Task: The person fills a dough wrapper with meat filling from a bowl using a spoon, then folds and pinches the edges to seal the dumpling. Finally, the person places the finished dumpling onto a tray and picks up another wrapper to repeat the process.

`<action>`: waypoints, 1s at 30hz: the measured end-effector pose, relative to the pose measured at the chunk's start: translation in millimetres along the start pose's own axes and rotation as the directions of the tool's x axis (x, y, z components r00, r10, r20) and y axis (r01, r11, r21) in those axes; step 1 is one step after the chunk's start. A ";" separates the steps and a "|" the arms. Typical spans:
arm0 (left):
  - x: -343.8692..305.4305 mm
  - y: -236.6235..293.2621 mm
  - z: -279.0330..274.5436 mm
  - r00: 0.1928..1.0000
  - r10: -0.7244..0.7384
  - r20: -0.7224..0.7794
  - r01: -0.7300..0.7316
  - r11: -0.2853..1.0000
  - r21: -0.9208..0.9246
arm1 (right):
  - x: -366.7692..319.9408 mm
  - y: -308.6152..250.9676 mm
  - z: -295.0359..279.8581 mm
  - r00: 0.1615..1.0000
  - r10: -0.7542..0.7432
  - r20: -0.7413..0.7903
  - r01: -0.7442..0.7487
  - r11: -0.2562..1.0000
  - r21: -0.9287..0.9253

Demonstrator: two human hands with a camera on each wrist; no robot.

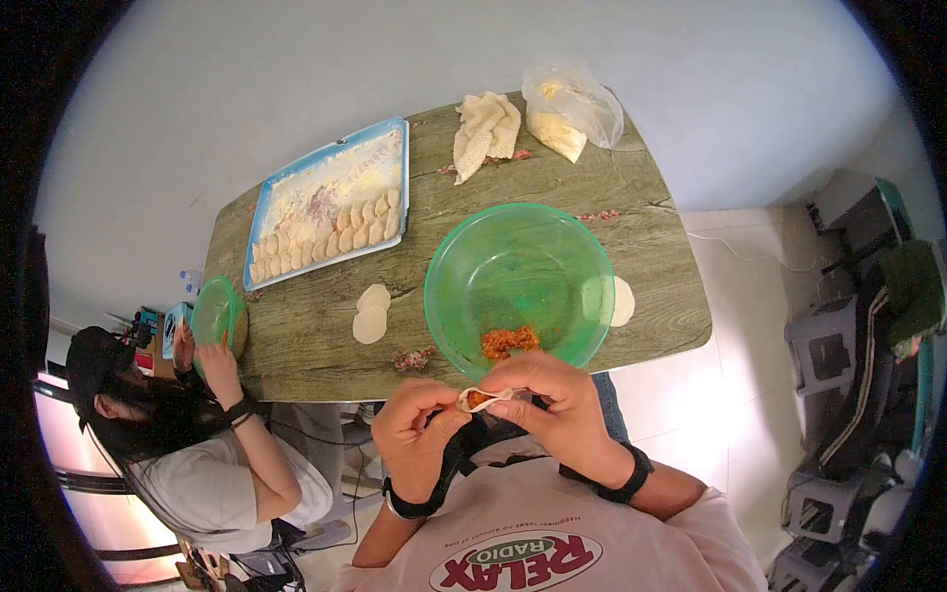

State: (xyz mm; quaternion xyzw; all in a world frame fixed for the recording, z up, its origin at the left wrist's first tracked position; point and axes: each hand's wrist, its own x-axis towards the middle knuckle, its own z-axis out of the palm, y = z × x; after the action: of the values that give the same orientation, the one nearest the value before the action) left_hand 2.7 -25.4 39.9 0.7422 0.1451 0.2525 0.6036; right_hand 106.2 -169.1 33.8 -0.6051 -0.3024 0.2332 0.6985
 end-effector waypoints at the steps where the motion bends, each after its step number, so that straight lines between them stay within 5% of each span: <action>1: 0.2 0.3 0.4 1.000 -0.006 -0.025 0.007 1.000 0.011 | 0.3 -0.2 0.7 1.000 0.000 0.000 0.000 1.000 0.000; 30: -5.0 -0.5 -1.2 0.999 0.051 0.016 -0.052 0.998 0.041 | -6.3 -1.3 6.0 0.998 -0.049 -0.042 0.049 0.999 0.000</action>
State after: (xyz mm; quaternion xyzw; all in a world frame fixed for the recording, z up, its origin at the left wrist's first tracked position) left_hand -2.0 -26.9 38.6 0.7599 0.1266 0.2593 0.5825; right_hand 97.4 -169.5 34.6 -0.6018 -0.3025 0.2036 0.7105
